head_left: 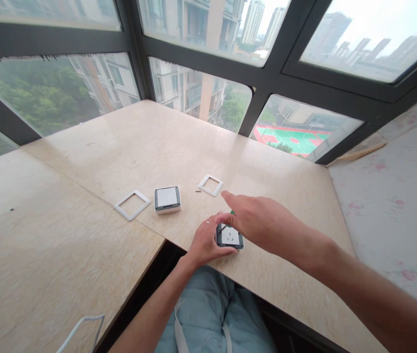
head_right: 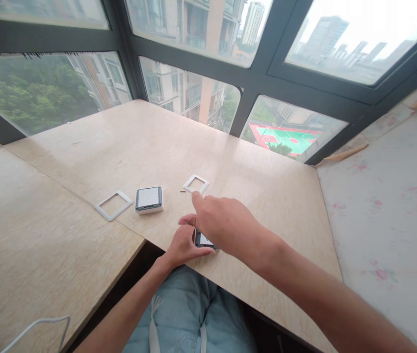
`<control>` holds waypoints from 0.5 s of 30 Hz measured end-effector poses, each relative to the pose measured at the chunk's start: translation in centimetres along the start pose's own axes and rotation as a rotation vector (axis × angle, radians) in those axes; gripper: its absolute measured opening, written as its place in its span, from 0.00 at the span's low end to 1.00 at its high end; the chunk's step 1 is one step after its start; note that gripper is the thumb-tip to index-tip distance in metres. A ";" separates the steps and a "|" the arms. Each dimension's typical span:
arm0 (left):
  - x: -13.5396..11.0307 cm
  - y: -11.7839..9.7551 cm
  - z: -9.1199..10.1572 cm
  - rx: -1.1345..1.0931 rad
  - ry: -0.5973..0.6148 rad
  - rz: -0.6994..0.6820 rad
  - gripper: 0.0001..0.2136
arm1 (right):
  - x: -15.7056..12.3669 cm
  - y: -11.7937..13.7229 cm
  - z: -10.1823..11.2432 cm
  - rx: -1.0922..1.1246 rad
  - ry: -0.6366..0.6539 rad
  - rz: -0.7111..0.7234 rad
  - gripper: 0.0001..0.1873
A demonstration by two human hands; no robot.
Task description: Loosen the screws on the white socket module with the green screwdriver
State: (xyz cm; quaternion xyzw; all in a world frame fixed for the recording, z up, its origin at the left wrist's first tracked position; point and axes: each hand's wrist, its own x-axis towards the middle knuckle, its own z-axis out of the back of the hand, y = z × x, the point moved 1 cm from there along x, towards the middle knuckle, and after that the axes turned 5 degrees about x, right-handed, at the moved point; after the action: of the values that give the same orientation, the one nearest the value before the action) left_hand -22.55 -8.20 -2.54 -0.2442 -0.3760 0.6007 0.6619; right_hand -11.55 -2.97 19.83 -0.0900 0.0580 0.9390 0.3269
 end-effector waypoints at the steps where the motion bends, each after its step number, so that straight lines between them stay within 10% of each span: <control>1: 0.0 0.0 0.1 -0.002 0.009 0.001 0.41 | 0.1 0.2 0.0 -0.070 0.011 -0.086 0.18; 5: 0.1 -0.3 0.3 0.004 0.027 -0.003 0.44 | 0.2 0.0 0.2 -0.210 0.037 -0.204 0.24; 9: 0.1 -0.3 0.2 -0.005 0.015 -0.020 0.44 | -0.3 -1.0 0.0 -0.060 -0.033 0.109 0.05; 15: 0.0 0.1 -0.1 0.015 -0.022 -0.024 0.36 | -0.9 -0.8 -0.5 0.226 -0.029 0.344 0.18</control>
State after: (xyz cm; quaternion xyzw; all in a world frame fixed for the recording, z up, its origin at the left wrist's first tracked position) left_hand -22.48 -8.18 -2.67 -0.2282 -0.3818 0.5979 0.6668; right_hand -10.32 -2.96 19.43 -0.0280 0.1729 0.9697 0.1706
